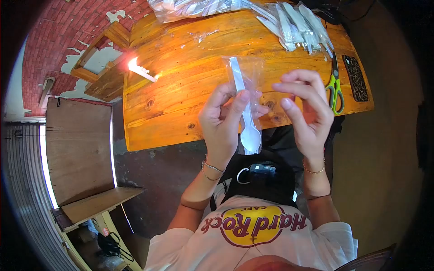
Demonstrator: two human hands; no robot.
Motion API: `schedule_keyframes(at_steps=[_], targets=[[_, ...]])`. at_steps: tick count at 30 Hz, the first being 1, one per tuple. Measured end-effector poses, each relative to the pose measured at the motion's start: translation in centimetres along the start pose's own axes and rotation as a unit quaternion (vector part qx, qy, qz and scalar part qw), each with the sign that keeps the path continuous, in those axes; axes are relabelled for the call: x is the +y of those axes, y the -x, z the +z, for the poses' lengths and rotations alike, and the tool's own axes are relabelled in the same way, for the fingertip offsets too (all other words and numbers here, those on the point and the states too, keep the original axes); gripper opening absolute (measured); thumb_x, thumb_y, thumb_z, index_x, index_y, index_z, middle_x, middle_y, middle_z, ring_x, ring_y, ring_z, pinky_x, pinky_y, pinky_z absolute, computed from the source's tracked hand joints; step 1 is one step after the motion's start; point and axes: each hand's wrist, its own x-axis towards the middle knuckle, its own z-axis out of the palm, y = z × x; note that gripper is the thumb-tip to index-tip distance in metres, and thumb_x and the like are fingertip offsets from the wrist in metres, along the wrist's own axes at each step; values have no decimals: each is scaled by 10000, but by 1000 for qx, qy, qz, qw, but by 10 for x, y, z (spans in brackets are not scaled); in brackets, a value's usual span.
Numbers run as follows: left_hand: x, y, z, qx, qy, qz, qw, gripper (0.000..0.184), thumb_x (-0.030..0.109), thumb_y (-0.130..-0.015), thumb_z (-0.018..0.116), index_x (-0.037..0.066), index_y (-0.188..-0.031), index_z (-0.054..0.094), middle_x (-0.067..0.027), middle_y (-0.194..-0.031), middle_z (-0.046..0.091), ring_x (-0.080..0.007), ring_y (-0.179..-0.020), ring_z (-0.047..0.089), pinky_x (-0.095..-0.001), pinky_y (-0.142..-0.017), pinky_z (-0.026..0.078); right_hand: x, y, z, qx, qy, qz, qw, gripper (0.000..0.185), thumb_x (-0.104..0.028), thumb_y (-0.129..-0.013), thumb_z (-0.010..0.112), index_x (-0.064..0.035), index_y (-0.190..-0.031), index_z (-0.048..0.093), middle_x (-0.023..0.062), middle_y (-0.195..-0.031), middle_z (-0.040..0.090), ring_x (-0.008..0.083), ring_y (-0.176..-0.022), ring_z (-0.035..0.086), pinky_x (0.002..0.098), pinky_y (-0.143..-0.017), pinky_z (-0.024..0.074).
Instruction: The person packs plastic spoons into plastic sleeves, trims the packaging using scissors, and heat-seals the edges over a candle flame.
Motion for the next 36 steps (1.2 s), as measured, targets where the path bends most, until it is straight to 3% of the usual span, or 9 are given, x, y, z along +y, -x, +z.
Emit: schedule_keyframes(at_steps=[8,14,18,20,23,25,30,33,36], targets=[[-3,5,4,-4,-82,41,996,197,93,-866,574,3,-1030,512,-55,-857,594,-56,-679,557,-190,-542,418,3,-2,23,-4,-82,100,992,213,-62,-693,709,-38,-900,664,48,-892,560,85,-734,482,182,-557,368],[-22,-3,-2,-17,-62,62,996,227,116,-880,555,9,-1073,502,-3,-844,544,-33,-639,471,-172,-529,396,9,-1,27,27,-119,119,985,142,-18,-720,686,-20,-858,656,33,-851,569,66,-701,478,183,-547,374],[-15,-3,-12,-72,12,-73,995,370,322,-937,392,11,-1111,491,-33,-854,554,-75,-669,485,-206,-587,397,17,-1,29,35,-178,118,976,146,-36,-710,697,-35,-851,662,43,-849,575,84,-696,498,184,-565,390],[-22,-5,-22,-116,186,-175,960,528,455,-939,277,5,-1136,469,-65,-825,567,-118,-695,516,-230,-635,407,12,-6,23,-6,-41,15,999,195,-54,-675,707,-55,-866,665,59,-869,576,122,-722,512,206,-609,405],[-12,-6,-31,-164,194,-251,934,649,537,-911,212,-17,-1149,454,-100,-871,574,-161,-764,529,-292,-708,410,4,-13,9,-118,100,-107,982,271,-81,-617,703,-91,-885,664,57,-930,573,191,-814,505,276,-702,404],[-9,-6,-34,-170,230,-289,914,600,491,-910,239,-19,-1152,441,-109,-929,568,-174,-774,531,-291,-698,410,1,-15,2,-208,169,-176,947,322,-99,-577,695,-117,-896,662,47,-980,570,241,-892,491,335,-772,396],[-3,-10,-40,-252,286,-360,851,465,257,-812,385,-38,-1171,397,-148,-1066,505,-168,-740,465,-278,-670,404,6,-28,-11,-247,200,-222,922,276,-102,-602,696,-117,-876,659,25,-979,604,233,-904,518,332,-776,392],[4,-12,-42,-283,276,-385,834,590,167,-702,440,-58,-1237,335,-174,-1127,451,-154,-718,421,-248,-616,400,9,-34,-18,-281,169,-211,921,234,-71,-634,683,-99,-865,662,24,-894,624,214,-848,545,325,-781,389],[10,-11,-39,-259,313,-393,825,666,156,-711,465,-66,-1303,254,-188,-1127,441,-137,-698,423,-221,-568,399,11,-39,-21,-270,77,-170,944,197,-47,-650,674,-53,-847,666,72,-840,625,216,-790,562,316,-738,415]])
